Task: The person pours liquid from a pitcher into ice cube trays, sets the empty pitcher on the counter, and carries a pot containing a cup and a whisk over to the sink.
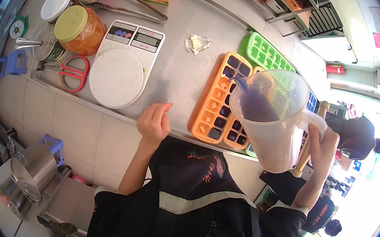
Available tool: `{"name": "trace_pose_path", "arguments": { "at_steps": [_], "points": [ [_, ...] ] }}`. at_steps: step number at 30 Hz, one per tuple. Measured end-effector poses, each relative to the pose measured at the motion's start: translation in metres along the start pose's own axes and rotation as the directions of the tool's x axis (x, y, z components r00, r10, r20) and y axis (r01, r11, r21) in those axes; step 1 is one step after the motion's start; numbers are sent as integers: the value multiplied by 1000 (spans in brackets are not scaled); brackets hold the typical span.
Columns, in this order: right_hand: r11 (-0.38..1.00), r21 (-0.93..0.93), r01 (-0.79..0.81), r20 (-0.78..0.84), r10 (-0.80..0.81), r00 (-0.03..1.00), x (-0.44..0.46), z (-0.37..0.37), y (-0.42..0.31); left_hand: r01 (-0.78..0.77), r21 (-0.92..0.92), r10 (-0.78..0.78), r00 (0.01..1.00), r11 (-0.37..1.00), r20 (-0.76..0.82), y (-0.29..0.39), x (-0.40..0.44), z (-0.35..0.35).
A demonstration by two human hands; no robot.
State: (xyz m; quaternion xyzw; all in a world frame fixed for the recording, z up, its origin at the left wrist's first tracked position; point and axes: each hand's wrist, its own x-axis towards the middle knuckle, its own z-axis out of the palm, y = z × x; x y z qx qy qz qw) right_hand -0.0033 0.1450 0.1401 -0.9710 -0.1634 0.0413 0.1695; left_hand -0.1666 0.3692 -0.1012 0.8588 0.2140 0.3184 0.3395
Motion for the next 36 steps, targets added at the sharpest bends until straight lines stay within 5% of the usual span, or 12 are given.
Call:
{"name": "trace_pose_path", "arguments": {
  "at_steps": [36],
  "points": [
    [999, -15, 38, 83, -36, 996, -34, 0, -9, -16, 43, 18, 999, 999, -42, -2, -3, 3]
  ]
}}
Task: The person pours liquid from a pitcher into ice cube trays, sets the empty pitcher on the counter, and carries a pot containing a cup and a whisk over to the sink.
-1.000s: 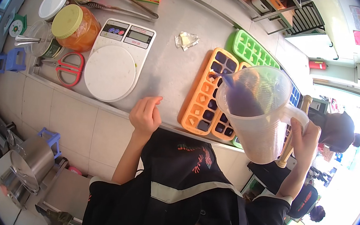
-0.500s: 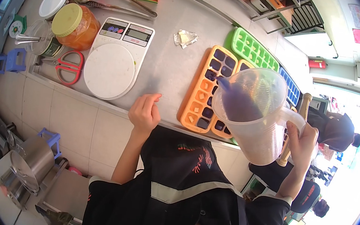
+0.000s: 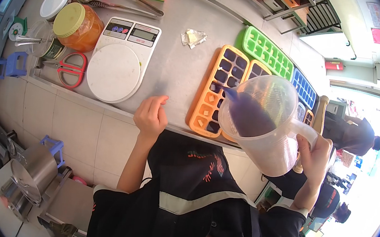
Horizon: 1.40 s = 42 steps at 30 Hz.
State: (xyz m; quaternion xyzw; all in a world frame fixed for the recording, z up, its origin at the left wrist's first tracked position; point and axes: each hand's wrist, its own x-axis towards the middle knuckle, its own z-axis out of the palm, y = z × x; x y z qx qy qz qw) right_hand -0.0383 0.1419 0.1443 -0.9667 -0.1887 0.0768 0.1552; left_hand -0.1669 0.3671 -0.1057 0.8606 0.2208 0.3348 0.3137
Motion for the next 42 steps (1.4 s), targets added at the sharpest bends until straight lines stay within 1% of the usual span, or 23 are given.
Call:
{"name": "trace_pose_path", "arguments": {
  "at_steps": [7, 11, 20, 22, 23, 25, 26, 28, 32, 34, 41, 42],
  "points": [
    [1000, -6, 21, 29, -21, 999, -9, 0, -2, -3, 3, 3, 1000, 1000, 2, 1, 0, -1],
    [998, 13, 60, -2, -60, 998, -16, 1, -1, -7, 4, 7, 1000, 1000, -1, 0, -1, 0],
    [994, -41, 102, 38, -100, 994, -28, 1, 1, -7, 11, 7, 1000, 1000, -20, 0, -2, 1],
    [978, -93, 185, -37, -189, 981, -33, 4, 10, -14, 8, 14, 999, 1000, -33, 0, -2, 2],
    [978, -93, 184, -37, -188, 981, -34, 3, 9, -14, 7, 14, 999, 1000, -33, 0, -2, 2],
    [991, -54, 127, 21, -126, 992, -35, 2, 4, -13, 5, 13, 999, 1000, -29, 0, -2, 1],
    [991, -54, 126, 21, -125, 992, -36, 1, 2, -14, 5, 14, 999, 1000, -29, 0, -2, 1],
    [995, -29, 96, 74, -93, 993, -38, 0, -1, -10, 1, 10, 1000, 1000, -26, 0, -2, 1],
    [988, -52, 143, 33, -142, 989, -43, 1, -3, -21, 10, 21, 1000, 1000, -23, -1, -3, 2],
    [978, -123, 169, 78, -160, 984, -44, -1, -7, -23, 13, 23, 999, 1000, -29, 0, -2, 2],
    [981, -72, 179, 119, -170, 978, -51, -2, -7, -28, 15, 29, 999, 999, -38, 0, -2, 2],
    [982, -66, 179, 144, -168, 975, -52, -2, -7, -29, 13, 30, 999, 999, -42, 0, -2, 2]
  ]
}}
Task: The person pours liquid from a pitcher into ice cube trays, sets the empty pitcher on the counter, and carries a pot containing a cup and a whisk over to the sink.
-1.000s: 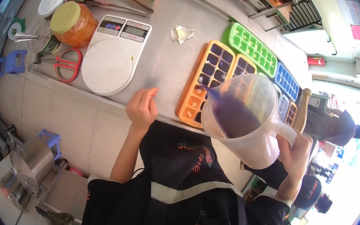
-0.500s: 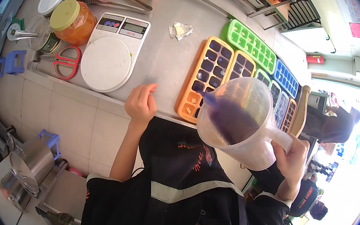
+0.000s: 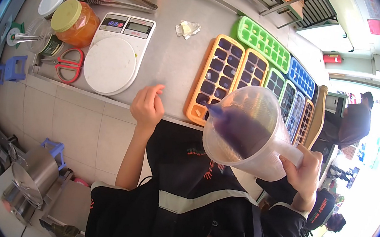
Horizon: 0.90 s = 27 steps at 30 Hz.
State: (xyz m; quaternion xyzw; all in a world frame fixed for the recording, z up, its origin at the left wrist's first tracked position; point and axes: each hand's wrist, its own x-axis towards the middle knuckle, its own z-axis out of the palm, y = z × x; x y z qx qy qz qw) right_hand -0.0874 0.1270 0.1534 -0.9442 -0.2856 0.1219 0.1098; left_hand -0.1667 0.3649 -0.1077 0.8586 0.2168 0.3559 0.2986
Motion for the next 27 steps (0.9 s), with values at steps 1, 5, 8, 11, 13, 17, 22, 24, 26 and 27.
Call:
{"name": "trace_pose_path", "arguments": {
  "at_steps": [1, 5, 8, 11, 13, 17, 22, 24, 26, 27],
  "points": [
    [1000, 6, 0, 25, -1, 1000, -1, 0, 0, -1, -1, 1, 1000, 1000, -3, 0, 0, 0],
    [1000, 17, -9, 25, 9, 1000, -6, 1, -2, 32, 1, -32, 998, 999, 51, 3, 0, -2],
    [998, -45, 52, -17, -53, 998, -8, 1, -4, 1, 19, -1, 1000, 1000, 5, 0, -1, 0],
    [999, -14, 31, -1, -31, 1000, -14, 3, 1, -2, 3, 2, 1000, 1000, -3, 1, -1, 0],
    [1000, 28, 6, 21, -7, 1000, -18, 4, 4, 32, -10, -32, 998, 999, 53, 4, -1, -2],
    [999, 42, 1, -48, 1, 999, -27, 7, 7, 28, -15, -27, 998, 999, 51, 5, 0, -2],
    [979, 205, 3, -166, 32, 986, -54, 12, 40, 30, -7, -29, 998, 1000, 61, 7, 1, -3],
    [972, 236, -3, -230, 58, 972, -70, 14, 59, 19, -6, -19, 998, 1000, 65, 7, 1, -3],
    [951, 307, -24, -356, 138, 924, -84, 21, 66, 5, -7, -5, 997, 1000, 71, 7, 1, -2],
    [950, 310, -26, -365, 144, 920, -88, 23, 67, -7, -6, 8, 998, 1000, 56, 6, 1, -1]
  ]
}}
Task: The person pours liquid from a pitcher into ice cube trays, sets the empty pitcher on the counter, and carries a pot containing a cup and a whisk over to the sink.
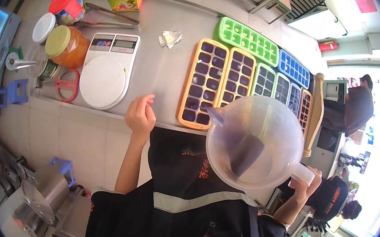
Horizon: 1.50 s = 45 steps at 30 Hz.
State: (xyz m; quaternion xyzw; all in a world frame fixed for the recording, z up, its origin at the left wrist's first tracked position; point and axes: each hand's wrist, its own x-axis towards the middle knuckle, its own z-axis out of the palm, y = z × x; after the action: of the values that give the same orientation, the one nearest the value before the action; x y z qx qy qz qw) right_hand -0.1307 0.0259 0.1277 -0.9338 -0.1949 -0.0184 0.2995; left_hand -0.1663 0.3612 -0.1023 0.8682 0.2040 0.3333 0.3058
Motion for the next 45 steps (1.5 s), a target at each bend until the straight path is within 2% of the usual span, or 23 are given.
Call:
{"name": "trace_pose_path", "arguments": {
  "at_steps": [1, 4, 6, 7, 8, 12, 14, 16, 17, 18, 19, 20, 22, 23, 25, 28, 32, 35, 45],
  "points": [
    [996, 84, -32, -112, 41, 993, -4, -1, 2, -15, 1, 15, 1000, 1000, -13, 0, 0, 0],
    [996, 83, 22, -270, 1, 963, -46, -14, 56, -18, -6, 18, 1000, 1000, 18, 1, 1, 0],
    [880, 457, 132, -513, 139, 847, -55, -11, 70, -25, -9, 26, 999, 1000, 36, 3, 2, -1],
    [866, 488, 106, -593, 240, 768, -57, -10, 72, -20, -7, 21, 999, 1000, 49, 3, 2, -1],
    [790, 606, 94, -370, 175, 912, -51, -25, 74, -31, -9, 32, 998, 999, 49, 3, 2, -1],
    [819, 551, 158, -435, 120, 892, -13, -34, 74, -25, -15, 26, 997, 1000, 76, 2, 2, 0],
    [846, 502, 181, -591, 183, 786, 14, -34, 80, -21, -13, 22, 997, 1000, 78, 3, 2, 0],
    [860, 499, 109, -664, 299, 685, 45, -28, 68, 5, -13, -4, 996, 1000, 86, 4, 3, 0],
    [905, 422, 57, -494, 177, 851, 69, -33, 57, 5, -7, -4, 997, 1000, 77, 3, 3, 0],
    [944, 329, 32, -276, 64, 959, 92, -35, 54, 7, -4, -7, 997, 1000, 77, 1, 2, 2],
    [989, 144, 29, -271, 11, 962, 112, -32, 58, 10, 0, -10, 997, 1000, 78, 0, 2, 2],
    [989, 142, -41, -179, 66, 982, 131, -30, 48, 13, 7, -13, 997, 1000, 72, 0, 3, 2],
    [998, 28, -50, -115, 53, 992, 163, -21, 45, 42, 0, -42, 992, 999, 119, 3, 5, 1],
    [999, 27, -48, -109, 50, 993, 178, -16, 44, 48, 2, -48, 992, 999, 117, 4, 6, 0],
    [990, -132, 42, -54, -50, 997, 203, -8, 45, 67, 10, -68, 984, 998, 164, 4, 7, 0],
    [985, -171, 2, -4, -2, 1000, 230, 0, 52, 74, 24, -77, 977, 997, 199, 5, 10, 0],
    [977, -204, 70, 53, -60, 997, 253, 4, 55, 83, 38, -89, 977, 996, 192, 5, 12, 2],
    [970, -235, 64, 117, -38, 992, 264, 5, 51, 97, 35, -102, 971, 995, 215, 5, 12, 3],
    [967, -248, 53, 160, -13, 987, 277, 17, 41, 95, 52, -105, 965, 994, 242, 4, 12, 3]
  ]
}}
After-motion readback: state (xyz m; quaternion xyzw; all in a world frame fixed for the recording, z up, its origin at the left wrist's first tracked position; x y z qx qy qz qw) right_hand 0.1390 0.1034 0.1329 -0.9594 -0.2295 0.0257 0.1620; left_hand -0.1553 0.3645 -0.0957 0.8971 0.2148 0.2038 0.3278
